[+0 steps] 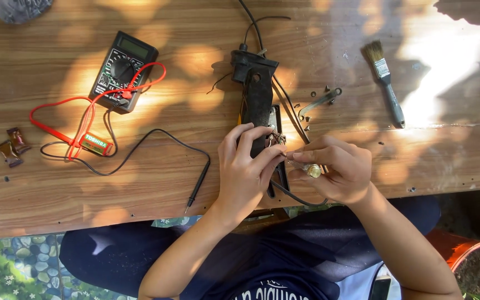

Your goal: The person disassembles a black handheld power tool, removes the internal switch, and replaces it with a new one. They use a screwdriver to remove and tighten screws, connect wires to the new switch, and reassemble the tool housing.

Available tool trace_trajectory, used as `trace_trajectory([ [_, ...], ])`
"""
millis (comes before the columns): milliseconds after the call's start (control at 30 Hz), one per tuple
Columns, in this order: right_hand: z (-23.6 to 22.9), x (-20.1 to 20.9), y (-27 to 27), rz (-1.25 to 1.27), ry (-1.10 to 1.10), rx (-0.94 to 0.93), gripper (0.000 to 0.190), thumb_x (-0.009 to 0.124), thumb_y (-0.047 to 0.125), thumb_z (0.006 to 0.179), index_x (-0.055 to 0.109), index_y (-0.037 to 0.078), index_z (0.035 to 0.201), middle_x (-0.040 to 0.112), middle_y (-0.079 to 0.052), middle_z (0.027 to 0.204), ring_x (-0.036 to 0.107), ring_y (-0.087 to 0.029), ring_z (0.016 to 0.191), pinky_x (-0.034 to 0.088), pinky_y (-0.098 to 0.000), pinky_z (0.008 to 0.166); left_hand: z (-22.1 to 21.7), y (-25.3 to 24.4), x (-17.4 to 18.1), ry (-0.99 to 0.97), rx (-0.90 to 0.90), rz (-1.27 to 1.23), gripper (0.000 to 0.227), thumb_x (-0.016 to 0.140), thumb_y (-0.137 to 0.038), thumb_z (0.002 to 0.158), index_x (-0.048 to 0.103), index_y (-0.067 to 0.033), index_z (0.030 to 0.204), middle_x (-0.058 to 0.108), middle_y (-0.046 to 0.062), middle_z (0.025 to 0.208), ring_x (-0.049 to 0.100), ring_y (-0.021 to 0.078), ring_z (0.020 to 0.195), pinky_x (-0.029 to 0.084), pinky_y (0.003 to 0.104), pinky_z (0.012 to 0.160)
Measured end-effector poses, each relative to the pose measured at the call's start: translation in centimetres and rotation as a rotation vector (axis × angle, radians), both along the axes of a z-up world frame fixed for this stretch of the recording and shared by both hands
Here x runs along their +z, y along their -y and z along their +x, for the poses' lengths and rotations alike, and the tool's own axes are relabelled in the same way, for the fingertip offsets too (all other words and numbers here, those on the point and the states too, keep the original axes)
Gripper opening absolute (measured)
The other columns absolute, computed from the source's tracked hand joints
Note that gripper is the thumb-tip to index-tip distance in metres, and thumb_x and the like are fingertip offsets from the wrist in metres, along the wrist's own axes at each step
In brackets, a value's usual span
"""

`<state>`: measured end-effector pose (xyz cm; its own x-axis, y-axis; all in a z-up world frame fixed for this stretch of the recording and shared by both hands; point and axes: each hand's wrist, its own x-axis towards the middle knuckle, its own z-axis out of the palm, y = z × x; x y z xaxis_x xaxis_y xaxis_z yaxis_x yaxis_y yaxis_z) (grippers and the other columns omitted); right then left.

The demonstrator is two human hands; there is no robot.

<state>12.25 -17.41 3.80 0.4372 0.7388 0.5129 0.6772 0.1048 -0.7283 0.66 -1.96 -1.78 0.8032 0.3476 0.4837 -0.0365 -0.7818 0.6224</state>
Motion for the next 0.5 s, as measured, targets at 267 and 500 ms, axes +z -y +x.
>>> trace_trajectory([
  [267, 0.0, 2.2, -0.8, -0.131, -0.037, 0.084, 0.019, 0.065, 0.01, 0.096, 0.075, 0.0, 0.109, 0.073, -0.012, 0.083, 0.067, -0.022, 0.061, 0.06, -0.0344, 0.057, -0.1, 0.0, -0.4, -0.003, -0.005, -0.039, 0.006, 0.069, -0.032, 0.098, 0.071, -0.0279, 0.102, 0.062, 0.0, 0.12, 0.056, 0.0336, 0.127, 0.043, 0.048, 0.101],
  [500, 0.3, 1.3, 0.7, -0.147, -0.045, 0.004, 0.02, 0.07, 0.004, 0.092, 0.071, -0.006, 0.109, 0.075, -0.019, 0.094, 0.075, -0.027, 0.07, 0.063, -0.0397, 0.063, -0.3, -0.1, -0.2, -0.051, -0.026, -0.065, 0.014, 0.074, -0.033, 0.096, 0.07, -0.0253, 0.106, 0.06, 0.0, 0.125, 0.054, 0.0342, 0.13, 0.044, 0.051, 0.102],
])
